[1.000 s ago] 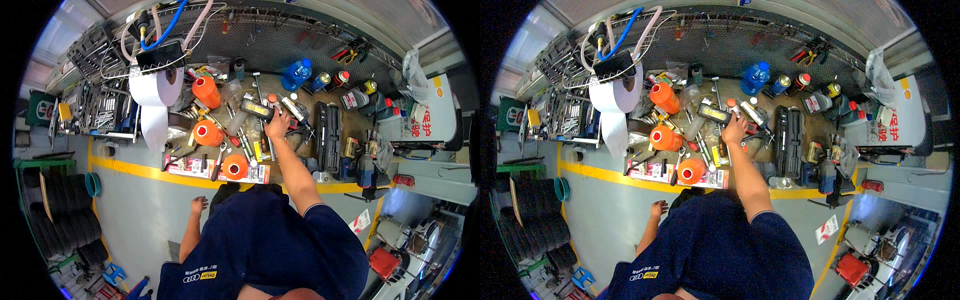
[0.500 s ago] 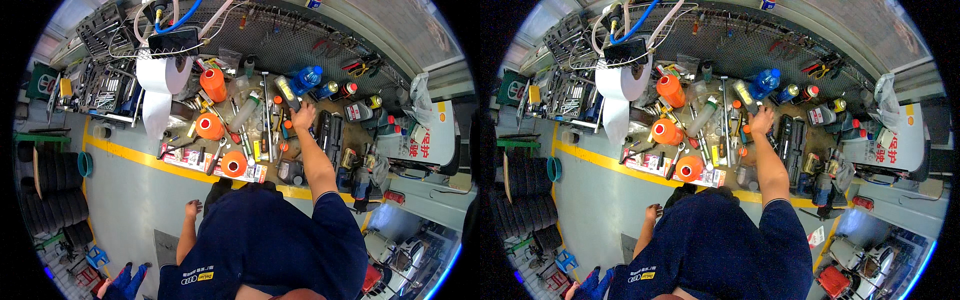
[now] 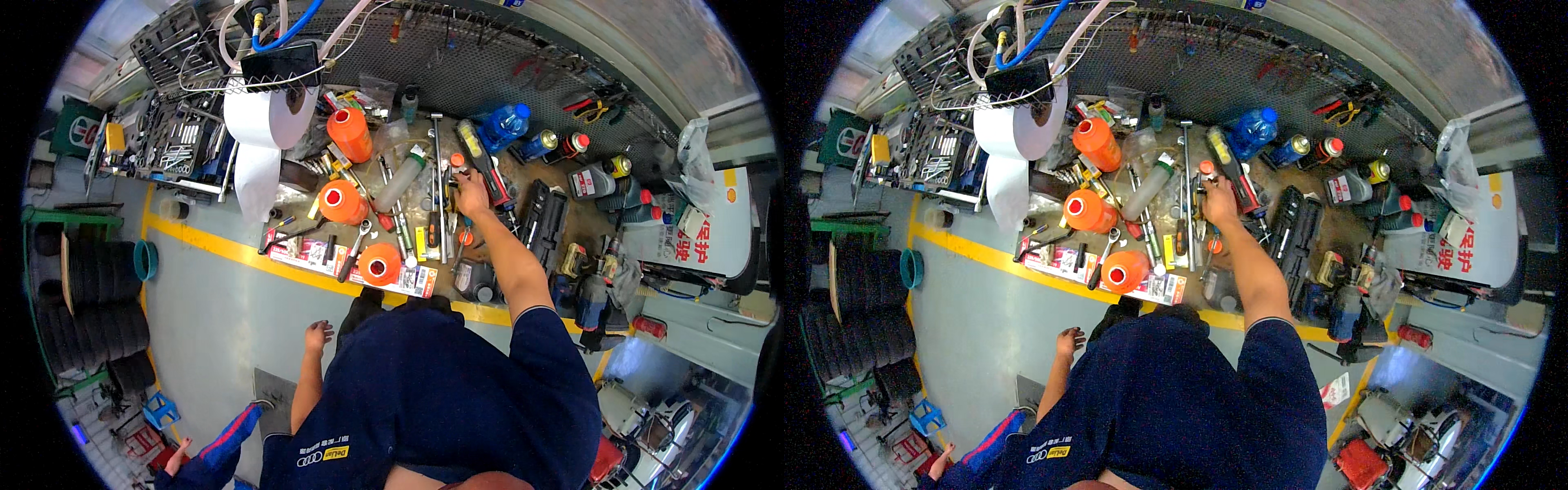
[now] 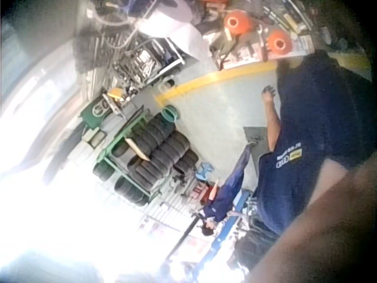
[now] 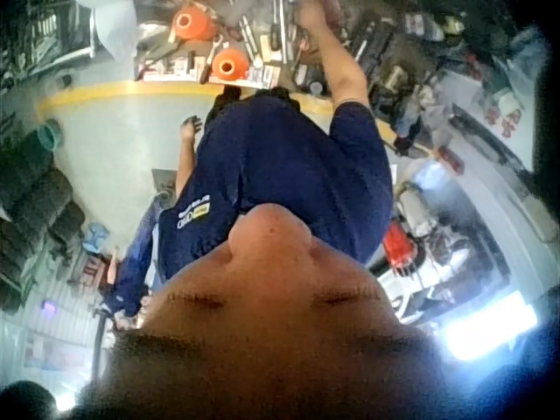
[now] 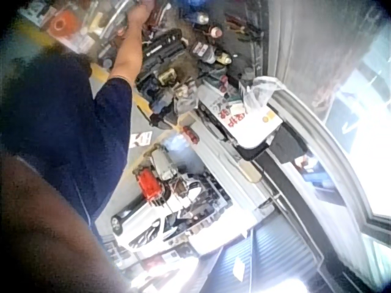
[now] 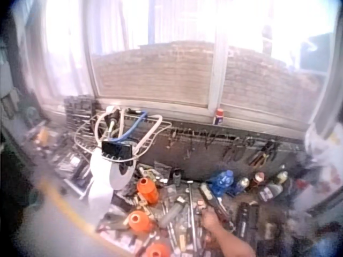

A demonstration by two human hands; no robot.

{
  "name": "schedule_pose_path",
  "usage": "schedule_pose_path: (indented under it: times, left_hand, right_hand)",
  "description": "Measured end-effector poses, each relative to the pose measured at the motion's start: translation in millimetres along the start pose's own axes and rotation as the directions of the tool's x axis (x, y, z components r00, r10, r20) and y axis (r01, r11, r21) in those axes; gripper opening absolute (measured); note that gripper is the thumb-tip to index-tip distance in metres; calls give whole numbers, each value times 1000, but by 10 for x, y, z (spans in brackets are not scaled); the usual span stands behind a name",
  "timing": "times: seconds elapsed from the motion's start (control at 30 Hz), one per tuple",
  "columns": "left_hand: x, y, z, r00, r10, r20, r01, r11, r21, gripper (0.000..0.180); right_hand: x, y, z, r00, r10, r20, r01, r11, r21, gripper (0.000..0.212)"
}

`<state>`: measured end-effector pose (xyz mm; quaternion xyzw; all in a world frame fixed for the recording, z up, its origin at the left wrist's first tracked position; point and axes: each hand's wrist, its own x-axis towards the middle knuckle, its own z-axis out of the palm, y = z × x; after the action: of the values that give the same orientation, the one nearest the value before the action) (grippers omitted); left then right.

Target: The person operates a hydraulic lift to lower a silver SUV and then proceeds to the engine bay. Using a screwdriver, the person removes screws from the air filter housing, detaches the cover, and removes the old air filter. A new air filter is then placed into the housing.

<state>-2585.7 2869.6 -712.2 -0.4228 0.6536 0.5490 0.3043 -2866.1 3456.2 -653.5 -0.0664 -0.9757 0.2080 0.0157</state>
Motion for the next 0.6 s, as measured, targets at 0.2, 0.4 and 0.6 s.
schedule_pose_path:
  times: [0.2, 0.4, 0.6]
  left_hand:
    - [-100, -65, -93, 1000, 18, -7, -18, 999, 36, 31]
    - [-262, -245, -305, 997, -1, -74, 4, 999, 39, 31]
    - [-210, -342, -287, 998, -31, -52, 34, 998, 52, 31]
  right_hand:
    - [425, 92, 218, 957, 173, 234, -118, 965, -233, 26]
    - [443, -75, -59, 996, 37, 78, -35, 999, -32, 23]
    - [563, 90, -662, 971, 170, -168, 21, 642, 767, 21]
